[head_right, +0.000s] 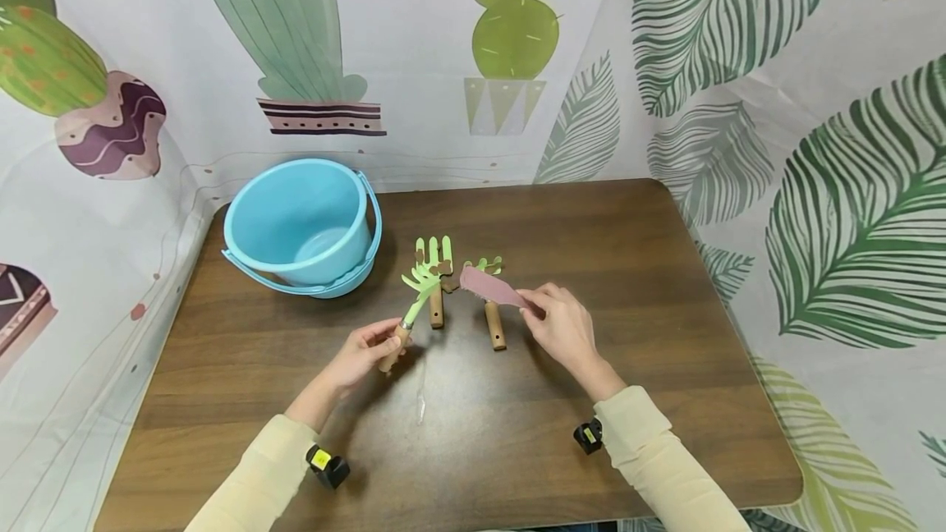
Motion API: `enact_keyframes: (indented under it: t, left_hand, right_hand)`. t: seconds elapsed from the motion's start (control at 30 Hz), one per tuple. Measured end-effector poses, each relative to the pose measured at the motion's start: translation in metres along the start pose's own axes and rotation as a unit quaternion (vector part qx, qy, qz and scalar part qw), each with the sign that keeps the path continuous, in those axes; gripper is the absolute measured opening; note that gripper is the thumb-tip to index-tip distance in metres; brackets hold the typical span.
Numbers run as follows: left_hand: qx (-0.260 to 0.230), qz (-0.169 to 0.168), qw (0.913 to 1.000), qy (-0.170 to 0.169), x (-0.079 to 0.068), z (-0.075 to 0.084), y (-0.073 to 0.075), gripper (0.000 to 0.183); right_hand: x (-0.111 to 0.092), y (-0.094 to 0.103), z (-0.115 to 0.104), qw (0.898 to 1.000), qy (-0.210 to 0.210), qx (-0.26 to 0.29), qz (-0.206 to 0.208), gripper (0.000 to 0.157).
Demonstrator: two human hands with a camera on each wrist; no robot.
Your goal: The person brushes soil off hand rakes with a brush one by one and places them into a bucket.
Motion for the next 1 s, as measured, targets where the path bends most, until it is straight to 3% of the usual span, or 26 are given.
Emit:
enact_keyframes:
  t: [0.27, 0.47, 0.63, 1.0]
  left_hand:
    - [0.038, 0.057, 0.9974, -0.025, 0.001, 0.012, 0.005, 0.04]
    - [0.074, 0.082, 0.9924, -0.055, 0.001, 0.025, 0.01, 0.036]
    - [0.104, 0.101, 0.9878, -0.056, -0.001, 0.037, 0.013, 0.035]
    - [0.192, 0.099, 0.9719, -0.093, -0.008, 0.07, 0.013, 0.032]
  right_hand:
    - [-0.002, 0.0, -0.001, 1.0, -0.007, -0.001, -0.016, 0.026]
    - [-0.003, -0.001, 0.0, 1.0, -0.003, -0.002, -0.018, 0.026]
    - [-0.005, 0.0, 0.003, 1.0, -0.006, -0.004, -0.021, 0.026]
    - [-0.008, 0.0, 0.007, 1.0, -0.013, -0.009, -0.02, 0.026]
Point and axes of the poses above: each hand's wrist, its own x-axis towards the middle knuckle, its own y-axis out of the back of the hand, z = x × y, the point moved 4 cm from there along x, towards the middle knuckle, and after that the axes turned 14 degrees about -x, right-handed, at the moved point
